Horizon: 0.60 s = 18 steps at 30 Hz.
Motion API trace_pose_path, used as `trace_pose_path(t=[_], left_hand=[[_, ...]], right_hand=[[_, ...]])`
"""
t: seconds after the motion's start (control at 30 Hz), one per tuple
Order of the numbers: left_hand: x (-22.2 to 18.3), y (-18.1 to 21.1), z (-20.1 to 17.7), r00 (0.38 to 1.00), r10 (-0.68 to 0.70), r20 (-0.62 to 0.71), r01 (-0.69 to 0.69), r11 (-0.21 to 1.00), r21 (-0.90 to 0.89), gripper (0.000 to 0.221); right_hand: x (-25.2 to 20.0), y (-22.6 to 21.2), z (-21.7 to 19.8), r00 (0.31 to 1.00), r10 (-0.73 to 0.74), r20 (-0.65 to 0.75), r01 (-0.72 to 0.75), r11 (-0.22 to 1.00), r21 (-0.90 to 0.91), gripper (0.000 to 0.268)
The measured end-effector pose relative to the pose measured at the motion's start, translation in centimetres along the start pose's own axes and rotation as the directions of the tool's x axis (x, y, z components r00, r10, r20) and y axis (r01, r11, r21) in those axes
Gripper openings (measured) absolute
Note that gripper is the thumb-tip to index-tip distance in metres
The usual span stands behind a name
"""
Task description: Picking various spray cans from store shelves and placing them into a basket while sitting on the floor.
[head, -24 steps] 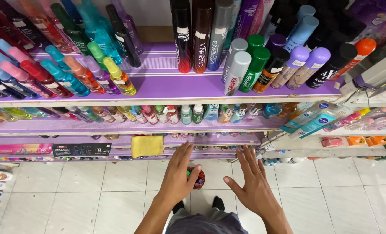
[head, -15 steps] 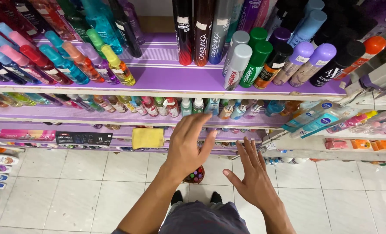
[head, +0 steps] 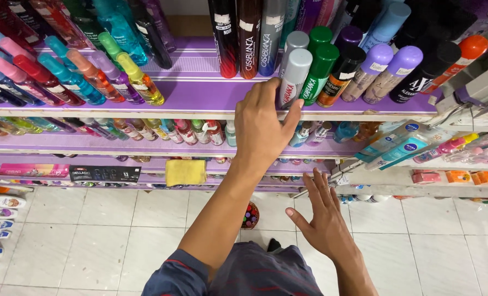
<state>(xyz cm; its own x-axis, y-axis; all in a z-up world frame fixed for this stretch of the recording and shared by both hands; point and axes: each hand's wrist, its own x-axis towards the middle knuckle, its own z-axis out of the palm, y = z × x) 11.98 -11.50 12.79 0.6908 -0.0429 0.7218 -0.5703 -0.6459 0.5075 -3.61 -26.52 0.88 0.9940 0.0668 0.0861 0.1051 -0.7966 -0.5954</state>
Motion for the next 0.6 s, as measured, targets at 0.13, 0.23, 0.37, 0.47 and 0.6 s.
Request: trace_pose_path(t=[0.13,0.23,0.37,0.47,0.6], left_hand=[[0.0,-0.2,0.4,0.999,-0.041,0.012,0.041,0.999,0.016,0.038],[-0.1,-0.1,0.2,0.999,-0.043,0.0,0.043,0.999,0.002,0.036],[-0.3,-0.2,-0.4,1.0,-0.023,-0.019,0.023,1.0,-0.021,0.035],[-0.6,-0.1,-1.5,0.999,-0.031,-0.02,0.031,0.999,-0.023,0.035],[-1.1,0.1,-3.4,0.999,-0.043,-0.007,0.043,0.997,-0.069,0.035]], right_hand=[[0.1,-0.2,0.2,1.0,0.007,0.009,-0.007,1.0,-0.004,0.087],[-0.1,-0.4,0.3,1.0,0.012,0.021,-0.012,1.0,-0.005,0.088],[-0.2,-0.5,0.4,0.999,0.013,0.031,-0.013,1.0,0.008,0.087],[-0.4,-0.3,0.5,0.999,0.024,0.034,-0.024,1.0,-0.001,0.087],[-0.3,-0.4,0.0,0.998,0.036,0.057,-0.035,0.999,-0.012,0.086]])
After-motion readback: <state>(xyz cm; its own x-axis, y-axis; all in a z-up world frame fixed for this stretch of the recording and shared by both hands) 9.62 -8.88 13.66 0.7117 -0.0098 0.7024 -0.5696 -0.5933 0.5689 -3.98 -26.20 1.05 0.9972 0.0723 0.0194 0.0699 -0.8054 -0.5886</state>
